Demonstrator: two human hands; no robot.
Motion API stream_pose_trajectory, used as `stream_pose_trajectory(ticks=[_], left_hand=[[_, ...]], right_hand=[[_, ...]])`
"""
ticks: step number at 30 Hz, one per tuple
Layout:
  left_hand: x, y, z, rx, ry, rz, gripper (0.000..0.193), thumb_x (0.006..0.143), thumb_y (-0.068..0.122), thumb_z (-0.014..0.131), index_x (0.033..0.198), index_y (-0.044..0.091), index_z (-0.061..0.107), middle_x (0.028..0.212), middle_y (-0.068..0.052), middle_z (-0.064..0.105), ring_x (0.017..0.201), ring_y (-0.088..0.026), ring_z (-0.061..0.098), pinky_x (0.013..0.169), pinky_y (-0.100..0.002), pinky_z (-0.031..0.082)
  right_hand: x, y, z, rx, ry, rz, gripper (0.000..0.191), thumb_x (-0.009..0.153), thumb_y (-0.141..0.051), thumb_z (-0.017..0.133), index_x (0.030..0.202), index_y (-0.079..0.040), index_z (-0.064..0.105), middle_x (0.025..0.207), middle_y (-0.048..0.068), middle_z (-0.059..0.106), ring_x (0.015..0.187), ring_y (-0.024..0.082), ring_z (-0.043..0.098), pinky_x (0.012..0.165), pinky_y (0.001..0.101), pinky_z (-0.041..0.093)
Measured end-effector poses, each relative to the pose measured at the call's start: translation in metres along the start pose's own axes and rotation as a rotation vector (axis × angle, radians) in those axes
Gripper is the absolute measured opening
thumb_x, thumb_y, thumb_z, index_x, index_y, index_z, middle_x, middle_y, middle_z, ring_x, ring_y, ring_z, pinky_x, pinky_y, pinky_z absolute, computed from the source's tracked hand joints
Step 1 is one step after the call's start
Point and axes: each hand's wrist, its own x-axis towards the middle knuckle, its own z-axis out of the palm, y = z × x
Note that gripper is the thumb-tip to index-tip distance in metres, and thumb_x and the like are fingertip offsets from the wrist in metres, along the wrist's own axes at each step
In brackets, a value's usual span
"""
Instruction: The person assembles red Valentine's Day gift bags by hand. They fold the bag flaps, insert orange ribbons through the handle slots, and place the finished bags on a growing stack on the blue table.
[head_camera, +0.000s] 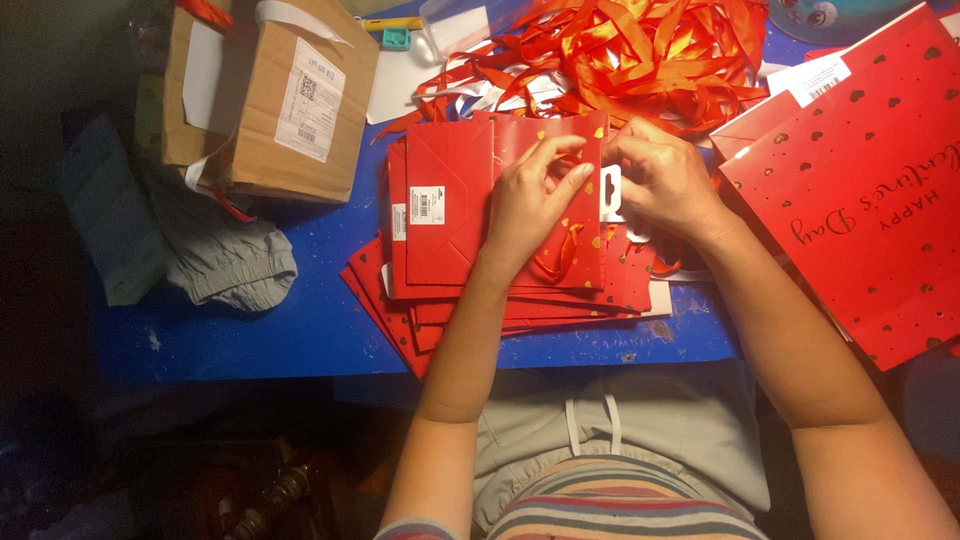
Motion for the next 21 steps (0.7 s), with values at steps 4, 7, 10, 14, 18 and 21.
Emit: stream_pose_trajectory(ticks=[4, 7, 10, 14, 18, 21], left_hand=[[0.001, -0.003, 0.003, -0.078, 0.012, 0.036, 0.014, 0.098, 0.019, 0.071, 0.099, 0.006, 0.067, 0.094, -0.007, 0.072, 0.081, -0.016, 0.074, 0.066, -0.027, 0.060], [0.000, -0.006, 0.005, -0.012, 0.015, -0.031, 0.014, 0.097, 0.018, 0.070, 0.097, 0.004, 0.065, 0.090, -0.007, 0.073, 0.066, -0.016, 0.069, 0.060, -0.029, 0.053], [-0.001, -0.007, 0.006, 0.014, -0.003, -0.106, 0.015, 0.097, 0.017, 0.070, 0.096, 0.004, 0.064, 0.084, -0.007, 0.073, 0.058, -0.017, 0.065, 0.057, -0.031, 0.049], [0.000, -0.006, 0.007, -0.013, 0.008, -0.097, 0.015, 0.098, 0.018, 0.070, 0.097, 0.004, 0.063, 0.085, -0.006, 0.073, 0.062, -0.015, 0.069, 0.059, -0.029, 0.052], [0.001, -0.005, 0.006, -0.003, -0.011, -0.072, 0.018, 0.093, 0.019, 0.074, 0.102, 0.005, 0.067, 0.093, -0.007, 0.075, 0.067, -0.015, 0.071, 0.062, -0.028, 0.056], [0.001, -0.006, 0.005, -0.034, -0.009, -0.040, 0.018, 0.092, 0.018, 0.076, 0.104, 0.005, 0.070, 0.097, -0.007, 0.075, 0.077, -0.015, 0.074, 0.067, -0.027, 0.059]], right_hand=[[0.000, 0.001, 0.002, -0.013, 0.032, -0.016, 0.020, 0.090, -0.016, 0.075, 0.102, -0.002, 0.068, 0.097, 0.009, 0.065, 0.083, 0.024, 0.068, 0.072, 0.0362, 0.053], [-0.001, 0.001, 0.003, -0.037, 0.038, 0.007, 0.019, 0.090, -0.017, 0.075, 0.102, -0.003, 0.069, 0.096, 0.009, 0.065, 0.083, 0.025, 0.068, 0.071, 0.0366, 0.052], [-0.001, -0.001, 0.004, -0.056, 0.051, 0.003, 0.018, 0.090, -0.018, 0.075, 0.102, -0.004, 0.070, 0.095, 0.009, 0.064, 0.082, 0.025, 0.068, 0.070, 0.0371, 0.052], [-0.002, -0.005, 0.005, -0.044, 0.085, -0.004, 0.017, 0.091, -0.018, 0.074, 0.102, -0.006, 0.072, 0.097, 0.008, 0.065, 0.081, 0.025, 0.068, 0.069, 0.0371, 0.052], [-0.001, -0.009, 0.006, -0.053, 0.109, 0.013, 0.020, 0.089, -0.020, 0.078, 0.101, -0.005, 0.071, 0.095, 0.009, 0.064, 0.079, 0.026, 0.068, 0.067, 0.0377, 0.051], [-0.002, -0.010, 0.008, -0.063, 0.111, 0.021, 0.022, 0.088, -0.020, 0.079, 0.100, -0.004, 0.070, 0.093, 0.010, 0.063, 0.078, 0.027, 0.067, 0.066, 0.0384, 0.050]])
